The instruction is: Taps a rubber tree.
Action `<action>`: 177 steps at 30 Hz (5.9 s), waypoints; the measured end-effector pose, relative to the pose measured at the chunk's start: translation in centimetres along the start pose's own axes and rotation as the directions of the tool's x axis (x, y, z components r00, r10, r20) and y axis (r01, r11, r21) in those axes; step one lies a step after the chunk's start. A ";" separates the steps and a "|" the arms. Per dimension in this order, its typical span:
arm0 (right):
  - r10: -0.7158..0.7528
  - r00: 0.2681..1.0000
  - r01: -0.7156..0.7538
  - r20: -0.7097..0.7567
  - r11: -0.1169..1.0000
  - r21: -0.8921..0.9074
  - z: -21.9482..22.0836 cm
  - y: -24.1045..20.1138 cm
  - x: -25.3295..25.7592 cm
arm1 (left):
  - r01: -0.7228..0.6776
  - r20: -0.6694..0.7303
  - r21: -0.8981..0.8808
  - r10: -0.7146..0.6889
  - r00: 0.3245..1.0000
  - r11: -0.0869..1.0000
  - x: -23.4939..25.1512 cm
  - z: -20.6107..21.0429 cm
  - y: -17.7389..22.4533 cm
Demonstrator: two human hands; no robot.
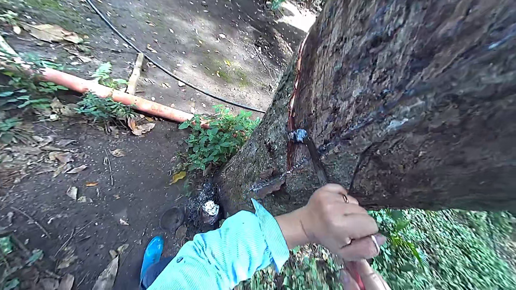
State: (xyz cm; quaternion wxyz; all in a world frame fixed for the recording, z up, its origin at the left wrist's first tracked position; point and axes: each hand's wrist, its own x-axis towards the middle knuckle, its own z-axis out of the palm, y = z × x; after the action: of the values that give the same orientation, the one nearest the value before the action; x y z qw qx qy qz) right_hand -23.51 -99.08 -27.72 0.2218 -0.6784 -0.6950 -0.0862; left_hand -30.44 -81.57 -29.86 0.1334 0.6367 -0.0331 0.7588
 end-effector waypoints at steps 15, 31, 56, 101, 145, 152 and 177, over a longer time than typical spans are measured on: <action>0.009 1.000 -0.009 0.007 1.000 0.005 0.6 -1.0 1.2 | 0.003 0.063 0.047 -0.006 0.998 0.999 0.4 -1.1 -0.7; -0.020 0.986 0.009 -0.168 0.998 -0.068 5.5 0.4 1.5 | -0.035 0.093 0.136 0.023 0.995 0.990 -1.0 -1.6 -1.8; 0.176 0.979 -0.167 -0.107 0.982 0.086 17.1 2.7 0.6 | -0.237 0.308 0.215 0.164 0.937 0.948 -7.3 -2.4 -4.2; 0.234 0.972 -0.231 0.016 0.967 -0.112 15.2 6.2 -7.7 | -0.121 0.325 0.252 0.034 0.945 0.960 -12.3 1.0 1.9; 0.612 0.372 -0.894 0.698 0.035 0.446 28.4 -22.9 -4.6 | 0.700 0.628 0.609 -0.313 -0.713 -0.372 -11.1 -34.0 6.8; 0.682 0.241 -0.931 0.691 -0.039 0.363 28.7 -22.2 -7.5 | 0.593 0.539 0.675 -0.255 -0.803 -0.439 -13.1 -36.0 2.9; 0.585 -0.285 -0.239 0.760 -0.811 0.535 28.0 -19.6 -18.9 | 0.319 0.575 0.758 -0.354 -0.737 0.568 -16.5 -22.6 -1.3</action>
State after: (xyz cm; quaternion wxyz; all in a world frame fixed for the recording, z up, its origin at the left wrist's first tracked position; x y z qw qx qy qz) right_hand -48.42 -105.62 -57.06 0.6025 -0.5904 0.3398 0.4159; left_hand -49.26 -78.02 -50.35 0.3670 0.8607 0.1842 -0.3011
